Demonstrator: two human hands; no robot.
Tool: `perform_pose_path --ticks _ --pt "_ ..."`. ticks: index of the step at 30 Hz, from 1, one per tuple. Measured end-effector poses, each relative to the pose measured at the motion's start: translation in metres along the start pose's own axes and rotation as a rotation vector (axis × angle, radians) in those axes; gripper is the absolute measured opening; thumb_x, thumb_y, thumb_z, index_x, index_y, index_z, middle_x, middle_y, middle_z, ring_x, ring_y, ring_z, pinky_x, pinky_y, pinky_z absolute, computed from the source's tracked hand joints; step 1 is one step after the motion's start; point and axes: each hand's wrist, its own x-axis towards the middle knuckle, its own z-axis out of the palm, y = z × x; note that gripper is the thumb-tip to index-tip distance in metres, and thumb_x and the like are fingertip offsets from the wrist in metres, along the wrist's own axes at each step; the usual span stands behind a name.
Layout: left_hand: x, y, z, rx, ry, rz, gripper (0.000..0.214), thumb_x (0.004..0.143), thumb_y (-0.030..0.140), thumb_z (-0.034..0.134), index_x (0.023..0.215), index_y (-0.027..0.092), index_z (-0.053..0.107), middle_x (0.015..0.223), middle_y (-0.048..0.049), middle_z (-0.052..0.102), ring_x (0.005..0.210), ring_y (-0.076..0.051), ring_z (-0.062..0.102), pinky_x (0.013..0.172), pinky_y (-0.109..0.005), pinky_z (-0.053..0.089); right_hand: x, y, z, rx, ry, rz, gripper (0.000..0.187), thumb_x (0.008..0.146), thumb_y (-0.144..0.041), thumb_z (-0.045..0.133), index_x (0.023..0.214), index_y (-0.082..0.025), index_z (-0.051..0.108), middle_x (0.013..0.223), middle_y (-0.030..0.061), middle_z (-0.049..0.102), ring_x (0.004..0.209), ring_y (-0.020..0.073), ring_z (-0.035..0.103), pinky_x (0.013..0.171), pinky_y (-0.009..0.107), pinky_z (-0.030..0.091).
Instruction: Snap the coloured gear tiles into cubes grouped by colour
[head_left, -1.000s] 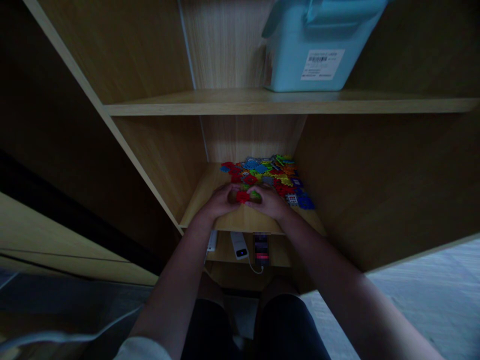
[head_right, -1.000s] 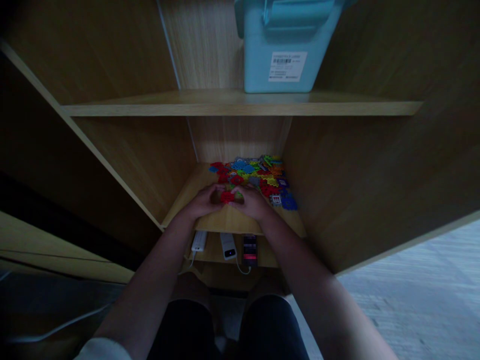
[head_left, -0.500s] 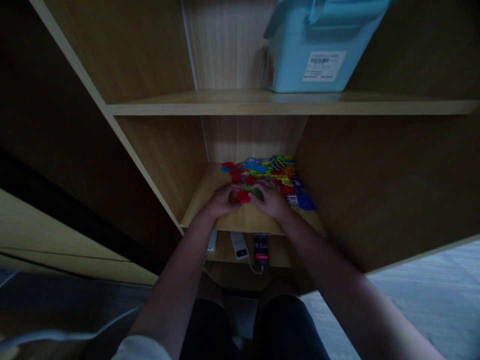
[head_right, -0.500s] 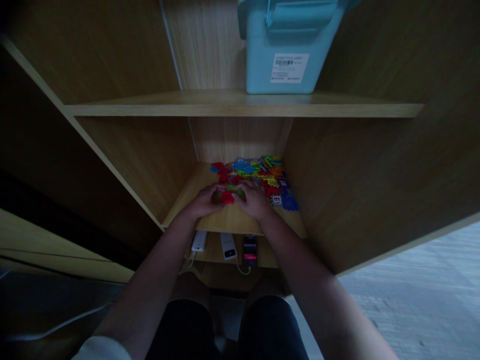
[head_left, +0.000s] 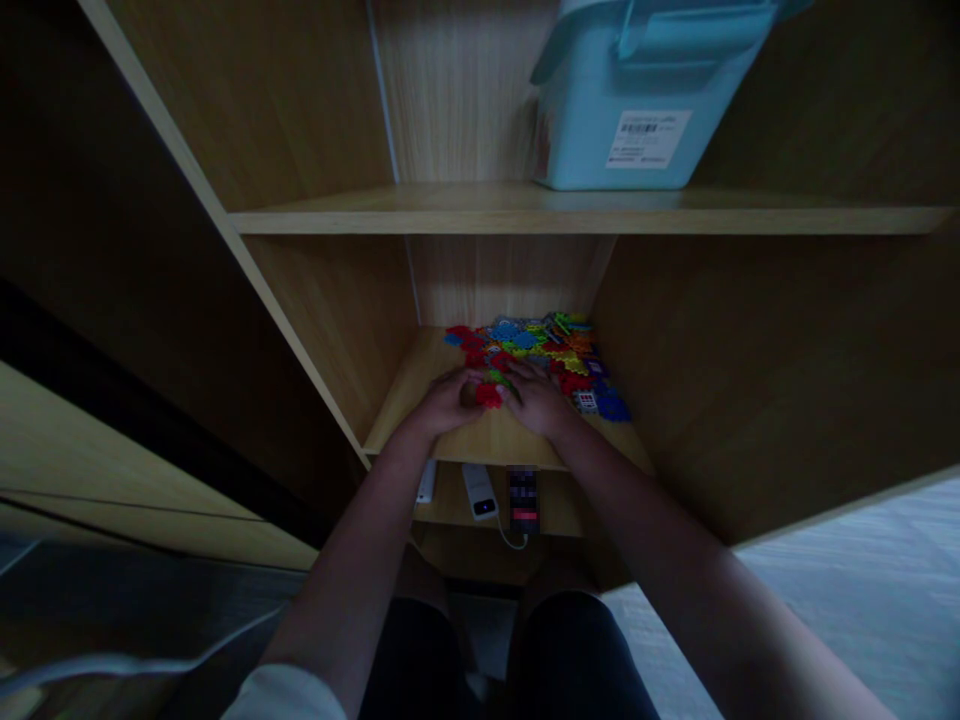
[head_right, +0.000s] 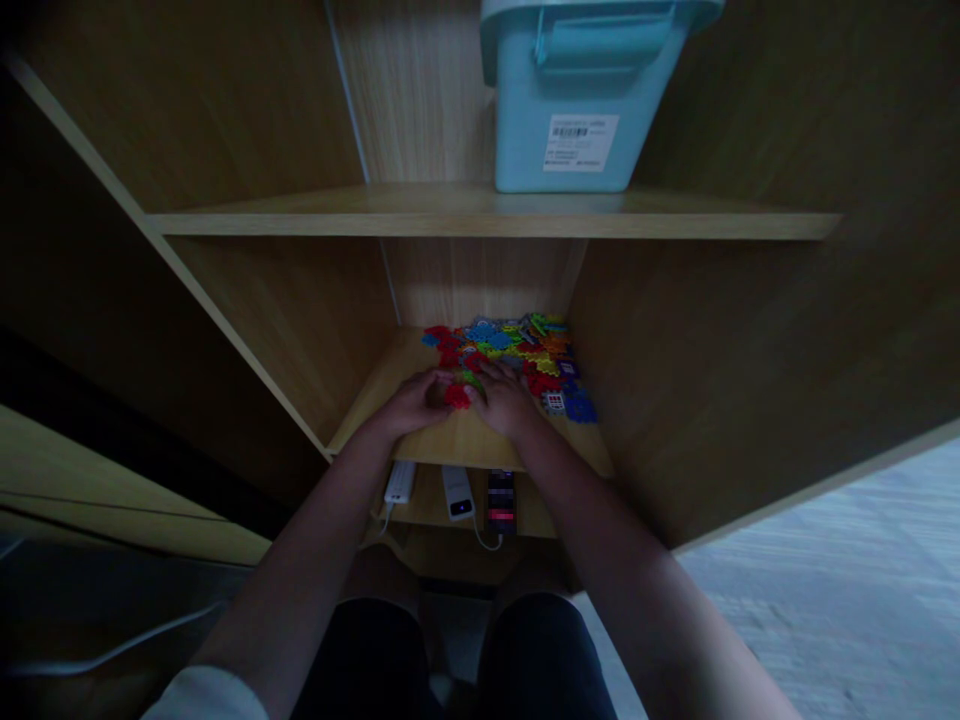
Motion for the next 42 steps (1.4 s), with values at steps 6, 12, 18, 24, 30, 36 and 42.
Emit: perform_pose_path --ticks 6,12,18,24,30,36,42 --pt "0.001 -0.001 0.0 -0.013 0.009 -0.004 0.054 0.076 0.03 0.089 0.127 0.025 0.071 0.13 -0.0092 0.078 0.125 -0.035 0.071 0.114 -0.054 0.052 0.0 0.001 0.001 -0.003 0.036 -0.024 0.055 0.114 -0.051 0.039 0.153 -0.021 0.064 0.165 0.0119 0.057 0.156 0.0366 0.044 0.124 0.06 0.036" --pt "0.0 0.003 0.001 -0.094 0.099 0.017 0.078 0.08 0.048 0.092 0.147 0.024 0.06 0.138 -0.0131 0.073 0.128 -0.034 0.069 0.114 -0.051 0.053 -0.004 -0.004 -0.008 -0.011 0.109 -0.113 0.058 0.112 -0.047 0.047 0.162 -0.017 0.054 0.167 0.0148 0.054 0.152 0.0384 0.047 0.124 0.06 0.036" --pt "0.0 0.006 -0.002 -0.149 0.22 0.038 0.048 0.101 0.034 0.069 0.147 0.026 0.062 0.134 -0.0101 0.074 0.12 -0.027 0.071 0.112 -0.046 0.053 -0.009 -0.018 -0.014 -0.002 0.177 -0.458 0.048 0.111 -0.03 0.052 0.157 -0.023 0.058 0.162 0.0105 0.061 0.148 0.0328 0.054 0.123 0.057 0.038" --pt "0.001 -0.005 0.001 -0.221 0.206 0.016 0.019 0.101 0.024 0.061 0.115 0.024 0.074 0.113 -0.0061 0.079 0.107 -0.023 0.072 0.101 -0.041 0.056 -0.01 -0.014 -0.015 0.155 0.307 -0.421 0.02 0.105 -0.029 0.062 0.123 -0.026 0.07 0.157 0.01 0.064 0.141 0.0329 0.06 0.118 0.057 0.045" --pt "0.002 -0.01 0.007 -0.361 0.065 0.039 0.015 0.1 0.034 0.067 0.104 0.021 0.071 0.099 -0.0047 0.078 0.093 -0.019 0.072 0.087 -0.033 0.057 -0.005 -0.005 -0.014 0.299 0.304 -0.378 0.024 0.105 -0.032 0.065 0.128 -0.026 0.065 0.148 0.0135 0.068 0.134 0.0325 0.065 0.115 0.057 0.05" --pt "0.001 -0.007 0.004 -0.438 0.009 0.036 0.023 0.102 0.043 0.068 0.105 0.02 0.069 0.099 -0.0046 0.077 0.092 -0.018 0.072 0.089 -0.033 0.057 -0.004 -0.008 -0.015 0.354 0.239 -0.416 0.021 0.103 -0.034 0.069 0.123 -0.027 0.07 0.14 0.0098 0.074 0.128 0.0287 0.069 0.114 0.052 0.051" --pt "0.001 -0.006 0.005 -0.459 0.002 0.028 0.03 0.1 0.048 0.072 0.114 0.021 0.067 0.109 -0.0072 0.077 0.102 -0.021 0.074 0.096 -0.038 0.058 -0.002 -0.005 -0.012 0.423 0.206 -0.33 0.019 0.1 -0.035 0.072 0.118 -0.029 0.073 0.136 0.0084 0.075 0.128 0.027 0.068 0.114 0.049 0.051"
